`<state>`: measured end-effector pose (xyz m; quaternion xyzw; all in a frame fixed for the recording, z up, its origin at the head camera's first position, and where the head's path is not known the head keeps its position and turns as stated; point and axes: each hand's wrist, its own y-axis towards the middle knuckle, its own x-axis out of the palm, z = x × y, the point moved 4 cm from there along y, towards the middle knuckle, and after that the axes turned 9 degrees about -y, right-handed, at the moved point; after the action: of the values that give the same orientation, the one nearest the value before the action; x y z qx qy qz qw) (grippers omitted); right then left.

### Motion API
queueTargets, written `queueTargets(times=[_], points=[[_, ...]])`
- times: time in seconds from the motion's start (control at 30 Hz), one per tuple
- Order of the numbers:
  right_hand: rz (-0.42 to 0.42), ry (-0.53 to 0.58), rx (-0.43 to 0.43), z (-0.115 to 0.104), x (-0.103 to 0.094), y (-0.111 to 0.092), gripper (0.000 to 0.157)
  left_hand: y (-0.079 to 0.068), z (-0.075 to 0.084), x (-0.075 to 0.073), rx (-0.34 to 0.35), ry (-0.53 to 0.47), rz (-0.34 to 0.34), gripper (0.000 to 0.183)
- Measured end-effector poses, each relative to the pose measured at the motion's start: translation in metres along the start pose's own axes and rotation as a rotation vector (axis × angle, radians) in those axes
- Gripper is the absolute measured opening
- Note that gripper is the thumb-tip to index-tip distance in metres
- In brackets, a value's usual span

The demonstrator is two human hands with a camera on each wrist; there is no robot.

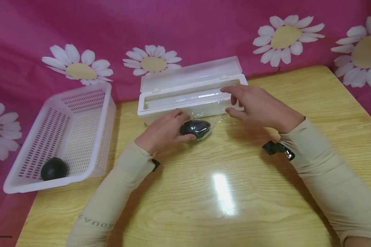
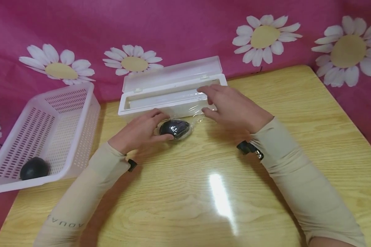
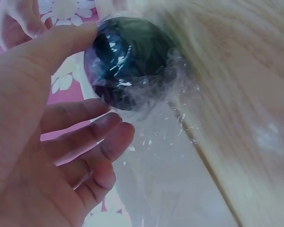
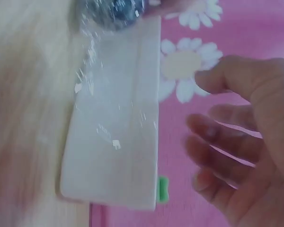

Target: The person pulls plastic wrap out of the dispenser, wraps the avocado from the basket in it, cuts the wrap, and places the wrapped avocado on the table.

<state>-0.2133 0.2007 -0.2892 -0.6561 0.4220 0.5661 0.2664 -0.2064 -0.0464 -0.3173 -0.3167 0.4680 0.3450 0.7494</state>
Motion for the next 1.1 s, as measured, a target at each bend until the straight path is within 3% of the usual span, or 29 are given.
queueTargets(times=[0.13,0.3,0.53,0.73,0.93,1.1], points=[[0.157,0.008,0.042,0.019,-0.010,-0.003,0.046,0.001,0.004,-0.005,0.017,0.031,0.026,0.069],[0.238,0.044,0.104,0.041,-0.011,-0.005,0.040,0.006,0.009,-0.013,0.109,0.078,0.122,0.058],[0.197,0.073,0.169,0.056,-0.001,-0.003,0.056,0.011,0.014,-0.029,0.210,0.075,0.260,0.045],[0.181,0.035,0.180,0.062,0.011,0.003,0.074,0.018,0.015,-0.039,0.230,0.034,0.343,0.044],[0.166,-0.075,0.176,0.066,0.023,0.008,0.093,0.031,0.023,-0.042,0.266,0.072,0.360,0.049],[0.157,-0.180,0.185,0.072,0.030,0.010,0.087,0.040,0.028,-0.045,0.272,0.102,0.376,0.048]])
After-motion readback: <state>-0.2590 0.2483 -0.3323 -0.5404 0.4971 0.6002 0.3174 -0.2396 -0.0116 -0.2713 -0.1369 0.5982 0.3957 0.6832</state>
